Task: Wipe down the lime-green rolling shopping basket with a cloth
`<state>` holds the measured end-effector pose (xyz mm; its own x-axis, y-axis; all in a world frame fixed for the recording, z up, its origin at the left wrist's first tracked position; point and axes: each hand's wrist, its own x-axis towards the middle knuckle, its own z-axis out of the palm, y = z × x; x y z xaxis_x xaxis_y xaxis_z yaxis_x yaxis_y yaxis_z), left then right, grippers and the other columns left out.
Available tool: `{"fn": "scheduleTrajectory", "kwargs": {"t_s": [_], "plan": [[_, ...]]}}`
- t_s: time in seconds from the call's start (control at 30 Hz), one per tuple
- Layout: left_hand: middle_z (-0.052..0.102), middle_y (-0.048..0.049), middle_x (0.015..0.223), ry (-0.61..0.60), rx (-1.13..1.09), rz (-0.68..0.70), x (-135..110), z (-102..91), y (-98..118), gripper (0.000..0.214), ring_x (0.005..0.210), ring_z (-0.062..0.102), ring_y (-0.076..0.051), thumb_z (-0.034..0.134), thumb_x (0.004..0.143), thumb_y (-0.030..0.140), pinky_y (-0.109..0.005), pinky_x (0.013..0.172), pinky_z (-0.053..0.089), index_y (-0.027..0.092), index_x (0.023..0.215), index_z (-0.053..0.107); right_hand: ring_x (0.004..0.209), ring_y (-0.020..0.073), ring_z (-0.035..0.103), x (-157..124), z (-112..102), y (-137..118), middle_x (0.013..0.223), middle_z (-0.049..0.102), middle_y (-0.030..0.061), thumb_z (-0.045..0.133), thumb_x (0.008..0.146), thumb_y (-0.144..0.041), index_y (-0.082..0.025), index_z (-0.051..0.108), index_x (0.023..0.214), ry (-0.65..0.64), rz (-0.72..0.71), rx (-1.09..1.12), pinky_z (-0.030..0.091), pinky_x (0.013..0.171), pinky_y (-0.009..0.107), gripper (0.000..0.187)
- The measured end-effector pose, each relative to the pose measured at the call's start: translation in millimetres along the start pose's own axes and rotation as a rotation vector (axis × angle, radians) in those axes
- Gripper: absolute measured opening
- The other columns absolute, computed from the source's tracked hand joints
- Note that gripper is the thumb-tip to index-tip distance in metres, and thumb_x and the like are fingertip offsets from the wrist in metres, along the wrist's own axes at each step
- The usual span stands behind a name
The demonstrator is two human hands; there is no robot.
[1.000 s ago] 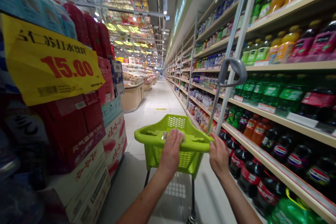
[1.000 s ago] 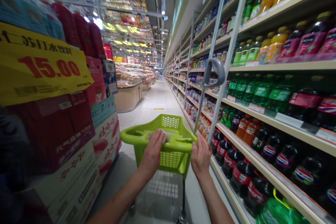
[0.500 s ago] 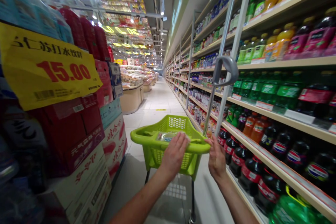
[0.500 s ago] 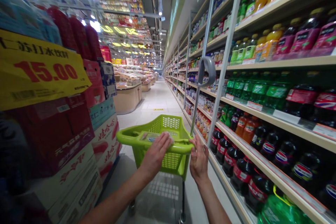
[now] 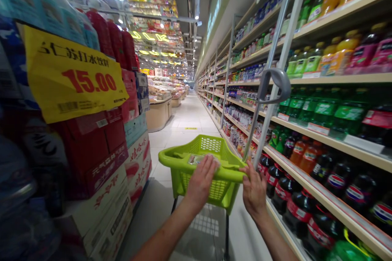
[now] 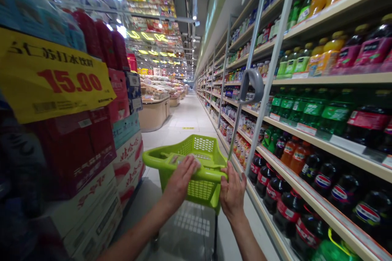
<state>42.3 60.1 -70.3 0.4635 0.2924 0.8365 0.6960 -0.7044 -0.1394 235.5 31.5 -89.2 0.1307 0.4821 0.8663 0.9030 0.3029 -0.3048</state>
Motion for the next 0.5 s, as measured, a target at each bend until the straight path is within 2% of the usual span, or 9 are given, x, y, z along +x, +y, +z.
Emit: {"fn": "scheduleTrajectory", "kwargs": {"t_s": [0.07,0.13,0.27,0.33,0.5], "plan": [[0.041,-0.0154,0.133,0.041,0.032,-0.111,-8,-7.5,-18,0.054,0.130,0.022,-0.020,0.028,0.082,0.001,-0.043,0.100,0.038,0.013,0.134,0.024,0.099,0.0221,0.053,2,1,-3,0.093,0.064,0.0058,0.027,0.088,-0.032,-0.016,0.033,0.129,-0.002,-0.006,-0.026,0.023,0.095,0.046,0.044],[0.039,-0.0158,0.134,0.064,0.047,-0.179,-10,-8.2,-21,0.055,0.130,0.022,-0.021,0.027,0.081,0.000,-0.045,0.099,0.038,0.014,0.134,0.023,0.096,0.0216,0.054,6,4,-12,0.091,0.065,0.0053,0.029,0.088,-0.031,-0.016,0.036,0.127,-0.012,-0.010,-0.045,0.023,0.095,0.046,0.043],[0.044,-0.0157,0.131,0.040,0.022,-0.085,0,7.1,2,0.048,0.130,0.024,-0.023,0.033,0.084,0.007,-0.043,0.098,0.040,0.013,0.132,0.029,0.096,0.0204,0.054,11,12,-37,0.096,0.065,0.0067,0.031,0.087,-0.027,-0.015,0.046,0.119,-0.072,-0.089,-0.058,0.019,0.098,0.046,0.037],[0.045,-0.0169,0.129,0.028,0.025,-0.077,1,10.5,6,0.047,0.129,0.025,-0.023,0.034,0.084,0.008,-0.043,0.097,0.041,0.010,0.130,0.031,0.097,0.0195,0.054,11,14,-42,0.101,0.064,0.0069,0.032,0.087,-0.025,-0.016,0.051,0.113,-0.091,-0.133,-0.069,0.018,0.099,0.044,0.033],[0.041,-0.0158,0.133,0.009,0.070,-0.196,-18,-7.7,-30,0.053,0.128,0.028,-0.022,0.030,0.080,0.001,-0.043,0.099,0.039,0.012,0.131,0.028,0.098,0.0179,0.054,10,10,-35,0.101,0.064,0.0051,0.032,0.087,-0.024,-0.018,0.056,0.106,-0.119,-0.160,-0.065,0.019,0.099,0.041,0.031]]}}
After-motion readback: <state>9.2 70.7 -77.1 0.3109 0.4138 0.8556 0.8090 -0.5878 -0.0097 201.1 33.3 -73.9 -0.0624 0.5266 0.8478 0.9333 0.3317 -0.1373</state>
